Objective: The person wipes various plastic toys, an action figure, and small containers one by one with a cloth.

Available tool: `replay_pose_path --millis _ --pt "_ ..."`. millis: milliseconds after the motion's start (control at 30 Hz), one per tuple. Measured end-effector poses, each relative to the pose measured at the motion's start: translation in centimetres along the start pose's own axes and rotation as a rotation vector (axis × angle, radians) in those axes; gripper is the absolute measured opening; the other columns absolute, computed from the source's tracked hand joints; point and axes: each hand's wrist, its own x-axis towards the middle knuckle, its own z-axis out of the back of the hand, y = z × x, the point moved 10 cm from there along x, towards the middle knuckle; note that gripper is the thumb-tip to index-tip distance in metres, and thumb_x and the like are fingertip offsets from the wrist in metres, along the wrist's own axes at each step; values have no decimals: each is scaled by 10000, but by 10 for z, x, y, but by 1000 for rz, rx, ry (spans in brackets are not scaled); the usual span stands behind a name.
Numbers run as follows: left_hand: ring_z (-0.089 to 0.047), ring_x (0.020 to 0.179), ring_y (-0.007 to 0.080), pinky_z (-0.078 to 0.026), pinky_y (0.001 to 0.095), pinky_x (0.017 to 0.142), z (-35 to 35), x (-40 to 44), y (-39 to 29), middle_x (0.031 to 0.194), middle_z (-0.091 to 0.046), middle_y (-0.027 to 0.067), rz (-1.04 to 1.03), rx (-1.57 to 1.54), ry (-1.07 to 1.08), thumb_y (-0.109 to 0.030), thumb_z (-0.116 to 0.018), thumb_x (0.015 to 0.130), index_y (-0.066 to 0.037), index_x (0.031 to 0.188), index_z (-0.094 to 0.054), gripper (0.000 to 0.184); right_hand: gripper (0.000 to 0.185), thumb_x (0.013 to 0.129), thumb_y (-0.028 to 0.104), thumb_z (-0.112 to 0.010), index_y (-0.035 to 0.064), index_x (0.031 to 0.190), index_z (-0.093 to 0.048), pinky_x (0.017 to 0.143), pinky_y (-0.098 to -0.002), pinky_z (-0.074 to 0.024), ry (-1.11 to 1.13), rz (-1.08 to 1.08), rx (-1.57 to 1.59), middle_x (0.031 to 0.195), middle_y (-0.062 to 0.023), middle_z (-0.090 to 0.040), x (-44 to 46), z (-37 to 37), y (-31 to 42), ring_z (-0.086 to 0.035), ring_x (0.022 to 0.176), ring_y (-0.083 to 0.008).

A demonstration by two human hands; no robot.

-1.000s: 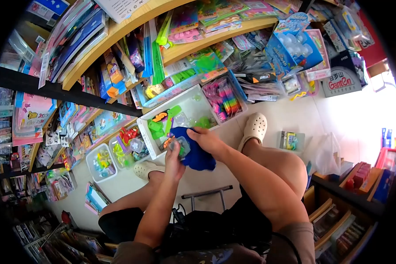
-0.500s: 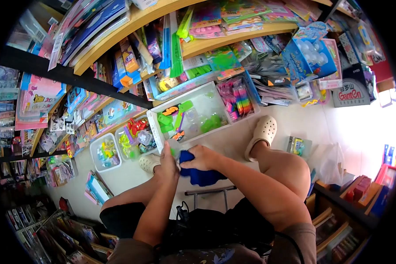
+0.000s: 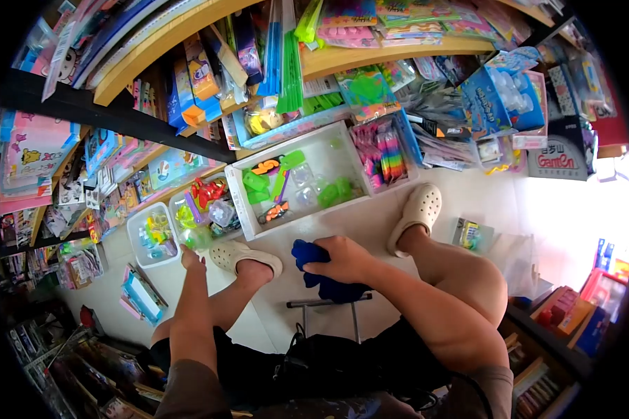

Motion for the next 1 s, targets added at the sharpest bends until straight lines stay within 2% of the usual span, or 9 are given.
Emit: replay_pose_path --millis 267,367,433,500,567,633,700,833,1000 --pt "-459 834 268 -476 471 672 -27 31 10 899 -462 130 12 290 167 -416 -589 816 -61 1104 -507 464 392 747 335 -693 23 970 -614 703 -360 -481 27 -64 -10 813 -169 -635 -11 4 0 -622 778 -301" --pt "-478 888 310 -466 489 719 -12 -5 -37 948 -488 154 -273 887 -254 -303 -620 791 -20 1086 -496 427 362 744 310 -687 22 948 -609 694 -383 -481 -42 -31 -102 824 -168 -621 -18 6 3 -609 773 -330" --pt "-485 939 349 -433 469 786 -33 -116 -95 985 -511 173 -867 664 -431 -170 -619 754 0 1064 -497 373 330 745 288 -677 25 928 -599 678 -401 -477 -34 -22 -262 828 -160 -602 -27 6 11 -597 765 -340" --pt "-487 938 362 -395 462 823 -89 -222 -128 1004 -507 186 -1465 521 -51 -100 -605 734 -24 1050 -500 341 303 747 272 -669 28 908 -589 663 -416 -473 -32 8 -333 828 -152 -584 -34 6 15 -587 757 -345" --pt "-483 951 380 -371 453 845 -146 -266 -114 1002 -501 195 -1556 500 243 -68 -596 729 -8 1025 -489 320 283 751 263 -661 31 889 -578 648 -428 -467 -45 53 -322 824 -147 -567 -42 7 15 -579 749 -345" --pt "-474 989 384 -368 442 867 -213 -293 -79 1016 -497 205 -1381 551 718 -51 -588 733 1 1025 -475 317 287 751 266 -663 33 894 -573 643 -421 -468 -55 50 -303 831 -141 -558 -47 9 11 -581 756 -335" --pt "-459 1047 396 -365 427 908 -266 -298 -34 1082 -497 216 -1312 677 911 -37 -584 731 22 1073 -461 368 283 746 258 -668 35 887 -567 662 -417 -475 -52 25 -288 850 -145 -559 -51 15 9 -587 784 -332" --pt "-426 1112 377 -352 419 966 -326 -289 7 1158 -459 224 -1352 932 810 -12 -561 747 57 1140 -422 423 267 732 229 -675 39 877 -556 702 -408 -489 -48 -22 -259 893 -157 -565 -56 29 7 -598 831 -330" --pt "-439 1066 383 -369 428 938 -340 -271 28 1116 -474 208 -1122 1203 789 -17 -596 698 32 1148 -443 478 273 729 217 -677 42 892 -546 679 -403 -492 -42 -49 -219 909 -158 -561 -59 44 -1 -599 826 -330"
